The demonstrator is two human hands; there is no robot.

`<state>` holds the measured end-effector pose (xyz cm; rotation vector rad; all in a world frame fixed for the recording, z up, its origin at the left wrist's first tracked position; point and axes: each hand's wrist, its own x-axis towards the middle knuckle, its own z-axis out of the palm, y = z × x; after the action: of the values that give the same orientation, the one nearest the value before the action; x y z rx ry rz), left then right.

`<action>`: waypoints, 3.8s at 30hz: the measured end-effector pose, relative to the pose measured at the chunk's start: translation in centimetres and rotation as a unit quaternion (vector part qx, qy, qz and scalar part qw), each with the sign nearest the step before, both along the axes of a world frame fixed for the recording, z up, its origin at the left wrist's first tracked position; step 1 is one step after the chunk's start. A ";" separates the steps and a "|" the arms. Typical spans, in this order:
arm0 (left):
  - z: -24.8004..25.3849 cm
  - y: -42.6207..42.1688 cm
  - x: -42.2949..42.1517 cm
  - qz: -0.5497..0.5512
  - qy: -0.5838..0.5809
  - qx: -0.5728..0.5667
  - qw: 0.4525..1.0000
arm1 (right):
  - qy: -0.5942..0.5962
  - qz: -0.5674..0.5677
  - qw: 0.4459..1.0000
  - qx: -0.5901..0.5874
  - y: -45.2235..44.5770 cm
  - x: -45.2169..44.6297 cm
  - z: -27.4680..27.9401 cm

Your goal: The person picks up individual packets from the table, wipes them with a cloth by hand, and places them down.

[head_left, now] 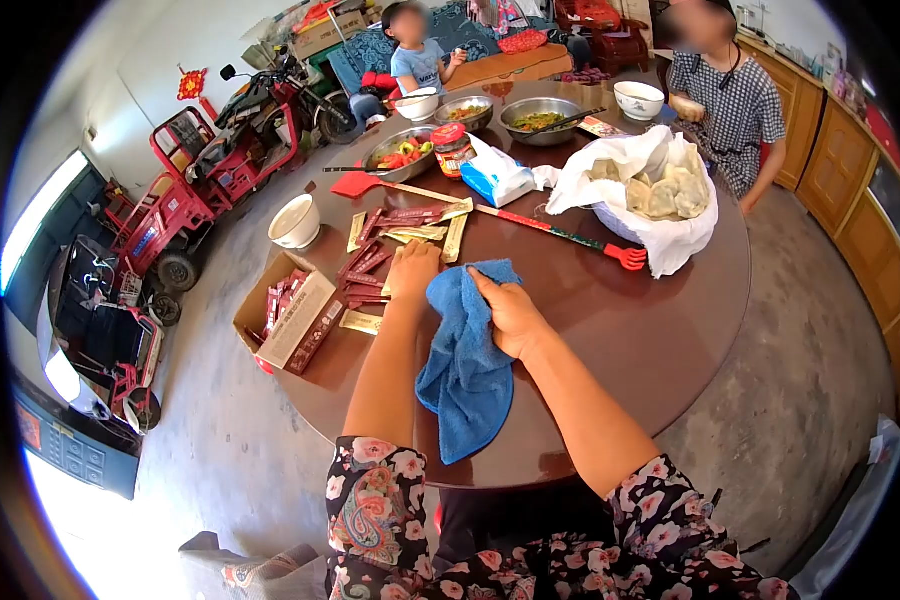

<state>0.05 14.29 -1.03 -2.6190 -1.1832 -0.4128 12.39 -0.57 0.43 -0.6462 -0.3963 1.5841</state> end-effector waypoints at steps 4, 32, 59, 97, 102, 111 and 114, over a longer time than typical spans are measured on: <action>0.3 -1.7 -0.7 0.033 0.000 -0.011 0.999 | 0.013 -0.007 1.000 0.017 -0.4 -0.2 0.4; 1.4 -13.6 -1.3 -0.047 -0.704 -0.277 0.652 | -0.142 -0.050 0.986 0.076 0.5 0.2 -1.1; 1.2 -14.5 -0.7 -0.078 -0.555 -0.405 0.723 | -0.184 -0.159 0.965 0.103 0.6 1.6 -0.8; 1.4 -13.7 -2.4 -0.069 -0.528 -0.436 0.726 | -0.087 -0.233 0.968 0.035 0.7 2.5 -0.4; 1.1 -13.7 -1.9 -0.058 -0.576 -0.419 0.699 | -0.089 -0.143 0.983 0.075 0.7 2.2 -0.5; 0.3 -13.5 -1.2 -0.078 -0.602 -0.404 0.684 | -0.188 -0.048 0.972 0.131 -0.1 0.2 -0.2; 0.2 -13.5 -1.1 -0.082 -0.600 -0.410 0.682 | -0.197 -0.057 0.970 0.127 -0.5 0.3 0.3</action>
<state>-1.06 0.80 -0.84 -3.0966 -1.6893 -2.4292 12.73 -1.04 0.74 -0.7701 -0.8285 1.2641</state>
